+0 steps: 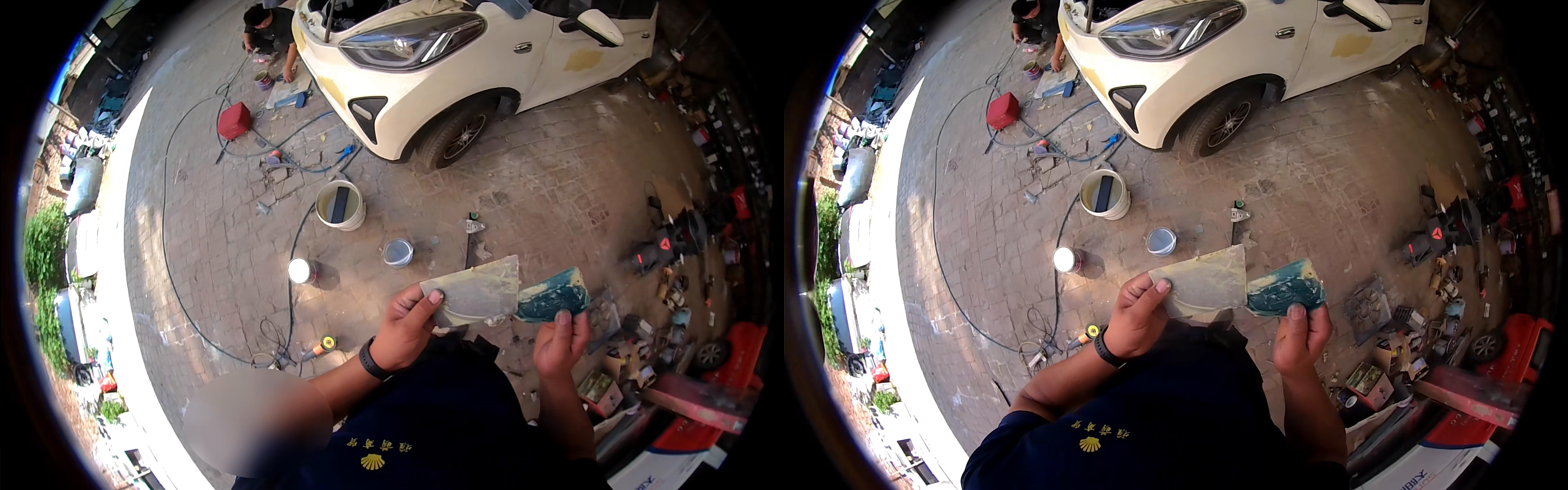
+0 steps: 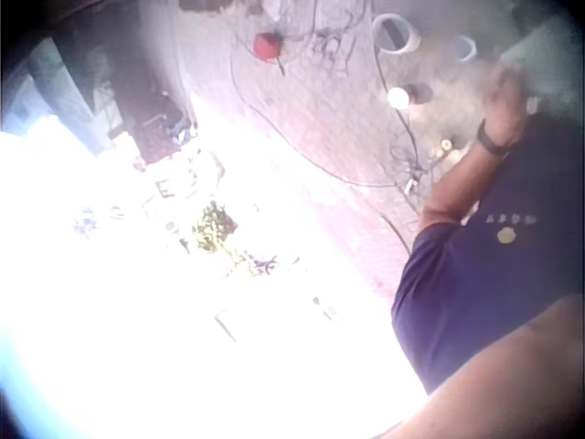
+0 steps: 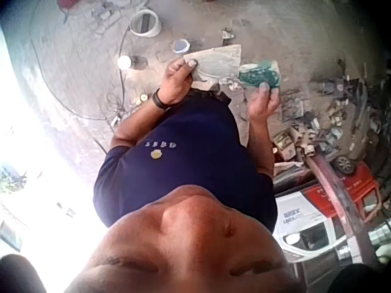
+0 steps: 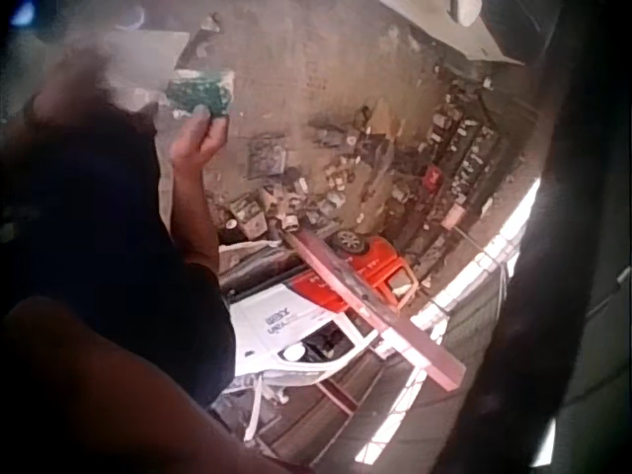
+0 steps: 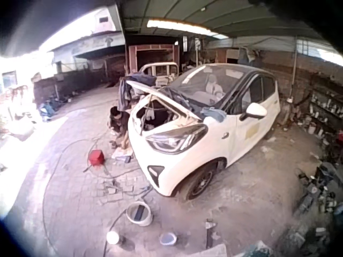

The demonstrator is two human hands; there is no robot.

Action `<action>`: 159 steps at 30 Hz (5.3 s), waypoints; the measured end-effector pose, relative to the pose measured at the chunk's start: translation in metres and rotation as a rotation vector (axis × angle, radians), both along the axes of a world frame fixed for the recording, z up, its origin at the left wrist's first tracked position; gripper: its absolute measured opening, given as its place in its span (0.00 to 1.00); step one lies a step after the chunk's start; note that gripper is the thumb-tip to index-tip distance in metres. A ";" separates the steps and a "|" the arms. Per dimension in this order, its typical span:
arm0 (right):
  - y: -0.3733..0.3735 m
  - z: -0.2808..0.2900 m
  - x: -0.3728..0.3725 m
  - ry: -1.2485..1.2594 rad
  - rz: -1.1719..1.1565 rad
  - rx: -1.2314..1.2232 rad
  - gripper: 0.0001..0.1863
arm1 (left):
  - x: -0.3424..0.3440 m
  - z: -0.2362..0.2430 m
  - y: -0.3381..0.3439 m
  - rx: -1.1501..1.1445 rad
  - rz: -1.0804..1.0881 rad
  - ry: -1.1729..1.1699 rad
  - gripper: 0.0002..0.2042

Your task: The person applies a filler compound to the front bumper of a white car using a putty knife, then uses a hammer to tap the front wheel arch area. The person also handles a red plastic container and a hammer during the process.

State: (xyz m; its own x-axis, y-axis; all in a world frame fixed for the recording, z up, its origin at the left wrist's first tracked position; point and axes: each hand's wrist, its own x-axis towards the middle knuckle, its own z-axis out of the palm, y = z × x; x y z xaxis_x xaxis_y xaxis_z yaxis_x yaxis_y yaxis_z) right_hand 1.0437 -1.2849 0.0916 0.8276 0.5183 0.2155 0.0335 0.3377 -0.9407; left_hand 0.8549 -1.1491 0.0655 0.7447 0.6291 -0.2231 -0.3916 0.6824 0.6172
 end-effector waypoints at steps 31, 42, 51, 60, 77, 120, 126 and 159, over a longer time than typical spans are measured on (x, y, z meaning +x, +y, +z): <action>-0.007 -0.028 0.038 0.197 -0.344 -0.029 0.12 | -0.100 -0.041 0.165 0.002 0.368 0.085 0.17; 0.096 -0.074 0.141 0.320 -0.115 -0.040 0.11 | -0.041 -0.026 0.166 0.071 0.533 0.212 0.15; 0.133 -0.102 0.330 0.342 -0.090 -0.053 0.13 | 0.107 -0.041 0.171 -0.062 0.568 0.320 0.14; 0.135 -0.113 0.491 0.360 -0.115 -0.158 0.15 | 0.238 0.002 0.191 0.013 0.643 0.462 0.11; 0.266 -0.095 0.436 0.405 0.218 -0.198 0.14 | 0.175 0.007 0.209 -0.028 0.884 0.468 0.11; 1.035 -0.197 -0.339 -0.128 2.176 -0.859 0.21 | -0.250 -0.120 0.734 -0.414 1.512 0.668 0.13; 1.190 -0.192 -0.337 0.087 2.108 -0.973 0.18 | -0.287 -0.104 0.893 -0.523 1.422 0.554 0.12; 1.723 -0.559 -0.801 -0.104 1.548 -1.567 0.17 | -0.865 -0.344 1.216 -0.942 1.443 0.974 0.12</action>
State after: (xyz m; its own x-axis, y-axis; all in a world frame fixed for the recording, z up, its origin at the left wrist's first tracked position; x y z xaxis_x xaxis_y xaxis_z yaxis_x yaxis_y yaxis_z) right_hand 0.2431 0.4378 -0.4675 -0.2698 0.3190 -0.9085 0.6169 -0.6672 -0.4175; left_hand -0.0102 0.0668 -0.2789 -0.6798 0.0079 -0.7334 -0.6685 0.4047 0.6239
